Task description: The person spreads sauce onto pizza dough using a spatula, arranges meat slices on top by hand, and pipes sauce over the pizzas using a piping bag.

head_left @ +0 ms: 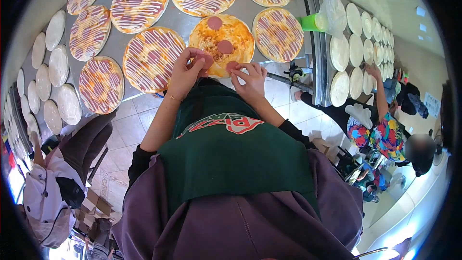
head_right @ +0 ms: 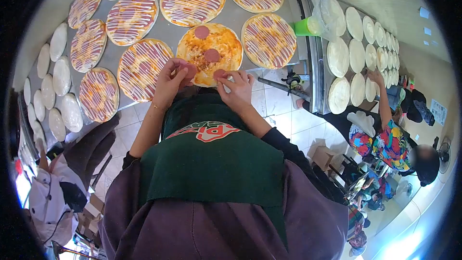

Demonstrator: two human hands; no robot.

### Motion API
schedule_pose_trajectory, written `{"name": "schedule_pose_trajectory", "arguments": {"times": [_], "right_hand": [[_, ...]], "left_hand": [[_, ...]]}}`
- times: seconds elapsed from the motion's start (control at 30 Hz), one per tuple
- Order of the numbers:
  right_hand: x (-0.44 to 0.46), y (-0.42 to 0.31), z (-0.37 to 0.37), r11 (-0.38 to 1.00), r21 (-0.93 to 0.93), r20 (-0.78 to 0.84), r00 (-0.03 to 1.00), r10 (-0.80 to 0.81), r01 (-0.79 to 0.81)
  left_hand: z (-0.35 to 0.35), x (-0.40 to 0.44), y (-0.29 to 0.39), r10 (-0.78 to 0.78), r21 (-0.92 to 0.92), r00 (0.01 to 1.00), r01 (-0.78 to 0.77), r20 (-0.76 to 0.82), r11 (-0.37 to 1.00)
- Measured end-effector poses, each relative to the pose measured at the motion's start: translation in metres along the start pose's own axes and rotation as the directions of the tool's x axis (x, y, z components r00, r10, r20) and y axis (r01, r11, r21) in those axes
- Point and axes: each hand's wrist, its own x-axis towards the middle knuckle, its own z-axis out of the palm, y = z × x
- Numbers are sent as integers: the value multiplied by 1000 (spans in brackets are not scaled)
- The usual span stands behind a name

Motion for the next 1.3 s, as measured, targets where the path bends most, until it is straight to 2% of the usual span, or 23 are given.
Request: {"name": "schedule_pose_trajectory", "arguments": {"times": [0.13,0.2,0.23,0.27,0.33,0.37,0.43,0.57,0.67,0.73,0.77,0.83,0.97,1.03,1.07,1.13,1.23,1.3], "right_hand": [[7,9,0,993,67,-56,993,100,-97],[11,15,4,958,215,-54,977,208,-192],[12,18,6,931,291,3,973,230,-221],[11,20,7,931,291,4,974,228,-219],[7,22,8,973,156,92,983,158,-171],[7,19,6,973,157,94,983,155,-169],[6,14,0,995,44,135,987,84,-91],[9,14,-3,990,78,102,989,106,-114],[20,10,-4,997,50,40,998,54,-56],[32,3,-7,997,-30,98,993,-67,70],[35,1,-4,997,-30,97,993,-67,71],[42,-3,2,981,-154,188,978,-88,118],[48,-4,12,966,-212,254,963,-94,151],[54,-8,10,994,-7,156,982,-108,111],[57,-12,8,994,-6,159,981,-110,112],[63,-25,2,948,315,73,994,-77,50],[69,-44,-4,940,319,50,989,-140,117],[67,-42,6,939,328,36,992,-122,103]], "left_hand": [[2,-1,0,-39,-86,999,38,-8,996],[2,-1,1,-42,-70,999,42,-9,997],[2,-1,2,-41,-71,999,41,-10,997],[3,-1,2,-50,-61,999,49,-6,997],[3,-2,2,-59,-54,998,58,-5,997],[3,-1,1,-60,-65,998,59,-5,996],[2,-2,-1,-61,-75,998,60,-6,995],[1,-3,0,-70,-91,998,70,3,993],[1,-3,4,-79,-78,997,79,5,994],[3,-3,7,-99,-75,995,99,9,992],[4,-3,8,-105,-108,994,106,8,989],[4,-3,9,-111,-140,994,110,6,984],[2,-1,6,-131,-262,991,133,26,956],[0,-2,6,-143,-300,989,142,19,943],[-1,-3,6,-148,-293,988,153,39,944],[-1,-3,6,-153,-289,986,164,61,943],[-3,-2,-1,-142,-292,984,168,110,942],[-3,-3,-1,-158,-290,981,185,113,939]]}}
